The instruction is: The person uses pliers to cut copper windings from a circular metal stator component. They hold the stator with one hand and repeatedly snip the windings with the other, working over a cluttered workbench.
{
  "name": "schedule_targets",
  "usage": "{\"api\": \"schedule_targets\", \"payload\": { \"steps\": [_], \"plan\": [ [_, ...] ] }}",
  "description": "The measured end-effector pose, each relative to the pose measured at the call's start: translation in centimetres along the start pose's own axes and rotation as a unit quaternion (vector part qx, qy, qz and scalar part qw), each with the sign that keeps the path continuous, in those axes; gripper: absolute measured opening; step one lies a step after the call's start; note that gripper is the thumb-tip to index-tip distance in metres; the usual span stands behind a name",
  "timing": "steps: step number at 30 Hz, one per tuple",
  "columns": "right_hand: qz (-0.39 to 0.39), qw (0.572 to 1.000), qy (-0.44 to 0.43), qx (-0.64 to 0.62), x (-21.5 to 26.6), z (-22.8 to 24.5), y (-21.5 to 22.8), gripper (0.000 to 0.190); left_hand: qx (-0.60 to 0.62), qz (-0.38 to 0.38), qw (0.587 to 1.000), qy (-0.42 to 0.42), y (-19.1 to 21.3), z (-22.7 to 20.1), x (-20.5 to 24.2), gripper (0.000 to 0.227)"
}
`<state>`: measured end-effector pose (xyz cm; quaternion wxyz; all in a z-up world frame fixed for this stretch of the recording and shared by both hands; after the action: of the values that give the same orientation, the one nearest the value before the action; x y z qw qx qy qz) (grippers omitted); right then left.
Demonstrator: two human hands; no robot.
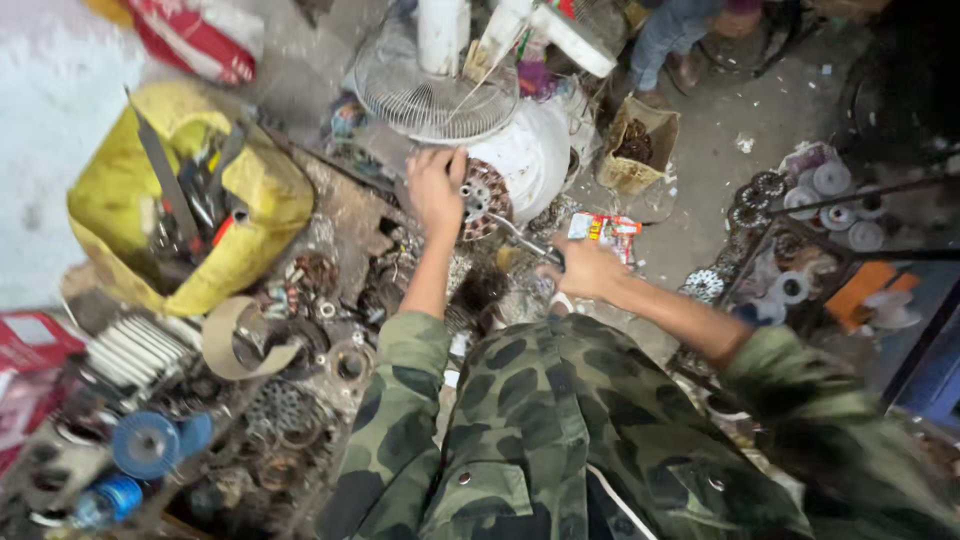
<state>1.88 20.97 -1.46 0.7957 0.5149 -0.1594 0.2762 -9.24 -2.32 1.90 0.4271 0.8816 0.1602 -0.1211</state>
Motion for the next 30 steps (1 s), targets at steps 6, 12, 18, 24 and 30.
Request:
{"api": "schedule_targets", "payload": {
  "steps": [6, 12, 18, 24, 30],
  "plan": [
    [-0.035, 0.968, -0.031, -0.247, 0.8, -10.7, -9.1, 0.074, 0.062, -0.013, 0.998, 0.024, 1.8, 1.0, 0.8, 0.033],
    [-0.168, 0.918, -0.233, -0.273, 6.7, -27.9, -16.2, 0.070, 0.100, 0.024, 0.993, -0.061, 3.1, -0.6, 5.4, 0.036],
    [-0.111, 0.667, -0.397, -0.621, 11.8, -33.6, -25.9, 0.046, 0.173, -0.013, 0.984, 0.044, 2.9, -0.5, 5.8, 0.023],
    [-0.004, 0.629, -0.451, -0.633, 18.4, -30.8, -30.1, 0.045, 0.540, -0.110, 0.815, 0.178, 6.3, -2.5, 7.7, 0.028],
    [0.033, 0.665, -0.413, -0.621, 16.1, -30.3, -26.9, 0.043, 0.583, -0.123, 0.789, 0.151, 8.1, -6.6, 7.3, 0.030]
  ]
}}
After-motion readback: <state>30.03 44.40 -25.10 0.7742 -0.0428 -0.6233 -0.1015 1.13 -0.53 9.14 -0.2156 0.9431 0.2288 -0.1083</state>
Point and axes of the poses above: each hand's wrist, its own x-axis away from the middle knuckle, its own y-axis out of the back of the hand, z = x × y, the point moved 8 cm from there along -x, towards the middle knuckle, and after that the axes turned 2 degrees about -x, right-handed, at the moved point
